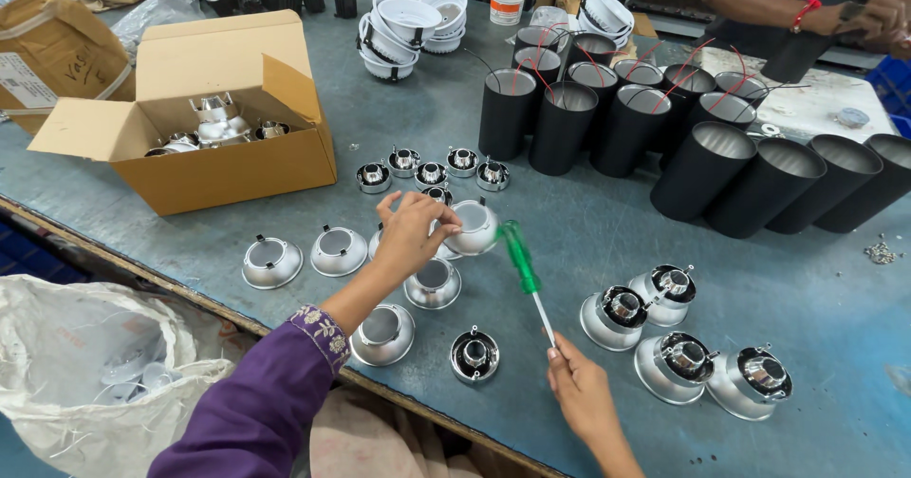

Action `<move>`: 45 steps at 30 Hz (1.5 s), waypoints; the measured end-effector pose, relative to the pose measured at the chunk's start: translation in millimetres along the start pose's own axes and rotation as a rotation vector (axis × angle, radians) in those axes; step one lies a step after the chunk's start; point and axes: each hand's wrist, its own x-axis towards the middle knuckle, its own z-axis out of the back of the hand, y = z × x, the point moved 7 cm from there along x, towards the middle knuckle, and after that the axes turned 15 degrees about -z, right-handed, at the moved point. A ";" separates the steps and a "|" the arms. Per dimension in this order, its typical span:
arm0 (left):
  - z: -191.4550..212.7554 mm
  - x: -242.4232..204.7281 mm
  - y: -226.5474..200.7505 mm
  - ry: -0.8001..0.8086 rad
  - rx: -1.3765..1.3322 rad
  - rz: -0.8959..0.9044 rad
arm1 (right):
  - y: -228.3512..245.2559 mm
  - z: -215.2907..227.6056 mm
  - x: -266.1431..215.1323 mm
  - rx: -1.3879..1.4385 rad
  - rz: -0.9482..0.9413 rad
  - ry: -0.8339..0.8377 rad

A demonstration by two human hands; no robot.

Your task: The person assembles multiple small metallic light fixture housings on a blue workbench. They insert internal components into each housing and use a green-handled screwdriver to tighten or adjust parts. Completed units are placed in a group on the right side of the table.

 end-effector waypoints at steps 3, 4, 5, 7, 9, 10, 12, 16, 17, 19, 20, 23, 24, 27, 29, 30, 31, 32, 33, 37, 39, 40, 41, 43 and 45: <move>-13.1 -5.8 -5.4 0.019 -0.004 0.001 | 5.4 12.0 -0.6 -0.259 -0.012 -0.123; -19.4 -7.4 -8.8 0.037 -0.013 -0.004 | 7.5 14.6 -0.7 -0.306 -0.016 -0.152; -25.9 -9.1 -12.5 0.053 -0.024 -0.009 | 9.3 17.2 -1.1 -0.353 -0.020 -0.180; -40.9 -14.7 -20.7 0.120 -0.035 -0.007 | 14.8 21.3 -4.5 -0.444 0.031 -0.256; -54.2 -21.6 -27.7 0.174 -0.046 -0.001 | 21.0 22.8 -10.2 -0.533 0.139 -0.348; -59.9 -24.9 -30.7 0.195 -0.052 0.002 | 18.6 22.5 -10.5 -0.561 0.123 -0.354; -69.3 -30.2 -35.1 0.240 -0.067 0.021 | 13.1 23.1 -11.3 -0.612 0.091 -0.372; -76.2 -32.0 -34.8 0.326 -0.119 0.080 | 7.6 27.0 -10.2 -0.670 0.055 -0.394; -75.0 -34.3 -33.4 0.348 -0.136 0.098 | 7.0 26.9 -9.9 -0.682 0.060 -0.399; -61.8 -36.1 -30.1 0.290 -0.176 0.117 | 10.2 25.7 -10.1 -0.719 0.111 -0.425; -53.2 -36.8 -28.4 0.260 -0.194 0.125 | 14.1 24.4 -10.8 -0.745 0.158 -0.446; -23.7 -42.5 -24.0 0.207 -0.195 0.123 | 23.6 24.0 -11.1 -0.817 0.230 -0.490; -12.7 -46.0 -20.4 0.185 -0.201 0.118 | 26.1 23.0 -10.8 -0.841 0.240 -0.498; 21.5 -75.4 -4.1 0.097 -0.282 0.155 | 41.2 20.5 -18.1 -0.768 0.408 -0.556; 42.0 -98.2 12.4 -0.011 -0.409 0.215 | 51.0 21.5 -10.5 -0.609 0.393 -0.468; 50.7 -112.4 22.9 -0.088 -0.446 0.294 | 58.0 22.4 -5.6 -0.529 0.387 -0.427; 57.0 -128.5 31.8 -0.166 -0.481 0.372 | 67.9 21.2 0.2 -0.471 0.408 -0.389; 59.2 -145.0 38.2 -0.244 -0.515 0.451 | 79.0 19.3 8.1 -0.412 0.429 -0.352; 58.2 -158.3 41.3 -0.288 -0.516 0.489 | 89.9 18.5 16.3 -0.352 0.450 -0.319; 42.3 -200.9 46.6 -0.438 -0.532 0.619 | 116.8 1.9 55.4 -0.334 0.432 -0.271; 34.4 -210.1 46.9 -0.458 -0.504 0.653 | 125.3 -9.5 65.1 -0.403 0.542 -0.300; 32.3 -211.8 45.1 -0.450 -0.470 0.656 | 124.8 -15.0 72.6 -0.429 0.526 -0.289; 32.8 -211.6 44.2 -0.445 -0.432 0.658 | 124.7 -20.0 79.7 -0.454 0.515 -0.275; 34.6 -208.0 41.7 -0.413 -0.440 0.640 | 120.1 -24.1 91.0 -0.492 0.452 -0.288; 38.7 -204.8 39.2 -0.401 -0.446 0.627 | 117.4 -25.9 95.9 -0.472 0.450 -0.301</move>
